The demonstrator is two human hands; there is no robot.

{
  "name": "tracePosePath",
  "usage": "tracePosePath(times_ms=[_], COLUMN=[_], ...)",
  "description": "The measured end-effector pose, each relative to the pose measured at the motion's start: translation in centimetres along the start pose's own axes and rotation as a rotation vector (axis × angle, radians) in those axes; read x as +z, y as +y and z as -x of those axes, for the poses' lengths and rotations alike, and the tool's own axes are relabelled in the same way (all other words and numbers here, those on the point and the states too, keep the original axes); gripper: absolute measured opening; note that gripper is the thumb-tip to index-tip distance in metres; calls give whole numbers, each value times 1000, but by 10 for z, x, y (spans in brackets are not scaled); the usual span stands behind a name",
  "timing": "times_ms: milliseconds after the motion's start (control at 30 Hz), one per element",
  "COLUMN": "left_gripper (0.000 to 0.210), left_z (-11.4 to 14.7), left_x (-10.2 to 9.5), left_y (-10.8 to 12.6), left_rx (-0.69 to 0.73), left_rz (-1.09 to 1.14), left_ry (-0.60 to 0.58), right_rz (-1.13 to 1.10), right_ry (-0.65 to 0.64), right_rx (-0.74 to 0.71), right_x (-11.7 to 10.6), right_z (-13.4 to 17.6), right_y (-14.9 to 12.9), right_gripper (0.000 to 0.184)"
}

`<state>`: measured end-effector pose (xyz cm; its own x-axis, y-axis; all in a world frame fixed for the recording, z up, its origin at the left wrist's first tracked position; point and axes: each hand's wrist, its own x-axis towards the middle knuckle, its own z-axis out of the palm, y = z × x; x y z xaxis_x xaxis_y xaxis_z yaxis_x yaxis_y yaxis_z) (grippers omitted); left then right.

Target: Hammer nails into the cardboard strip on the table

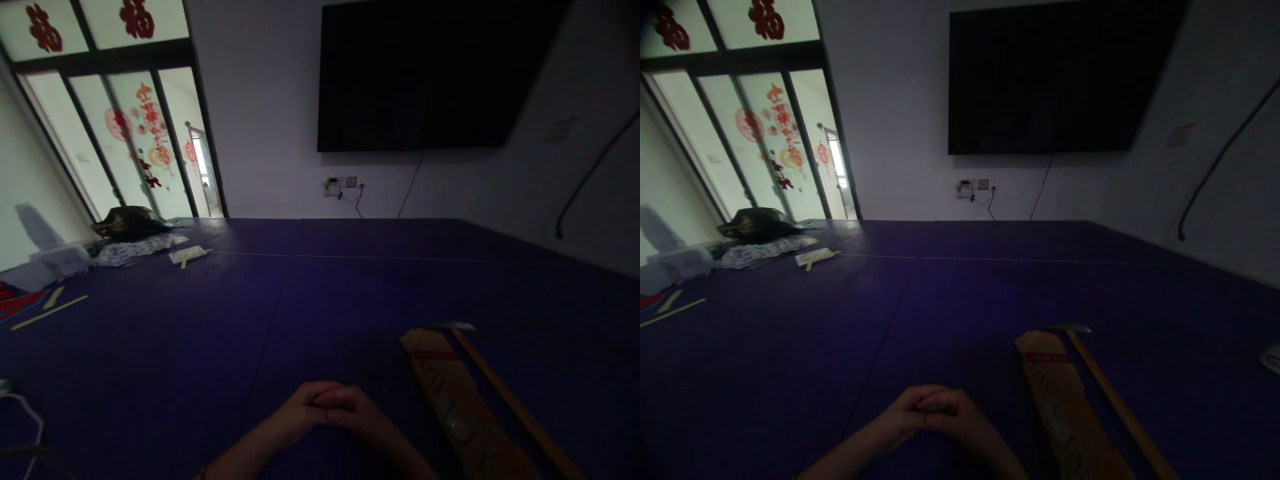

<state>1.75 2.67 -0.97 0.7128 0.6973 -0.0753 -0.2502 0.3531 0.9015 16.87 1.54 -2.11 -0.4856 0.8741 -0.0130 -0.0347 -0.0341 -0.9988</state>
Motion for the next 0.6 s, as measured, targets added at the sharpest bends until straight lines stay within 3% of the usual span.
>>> tracePosePath(times_ms=[600], left_gripper=[41], left_z=[-2], left_x=[-2], left_y=[-3], left_rx=[4], left_rz=[4], left_ry=[20], right_rz=[-5], right_ry=[-10], right_rx=[-19], right_x=[0], right_z=[0], right_y=[1], right_gripper=[26])
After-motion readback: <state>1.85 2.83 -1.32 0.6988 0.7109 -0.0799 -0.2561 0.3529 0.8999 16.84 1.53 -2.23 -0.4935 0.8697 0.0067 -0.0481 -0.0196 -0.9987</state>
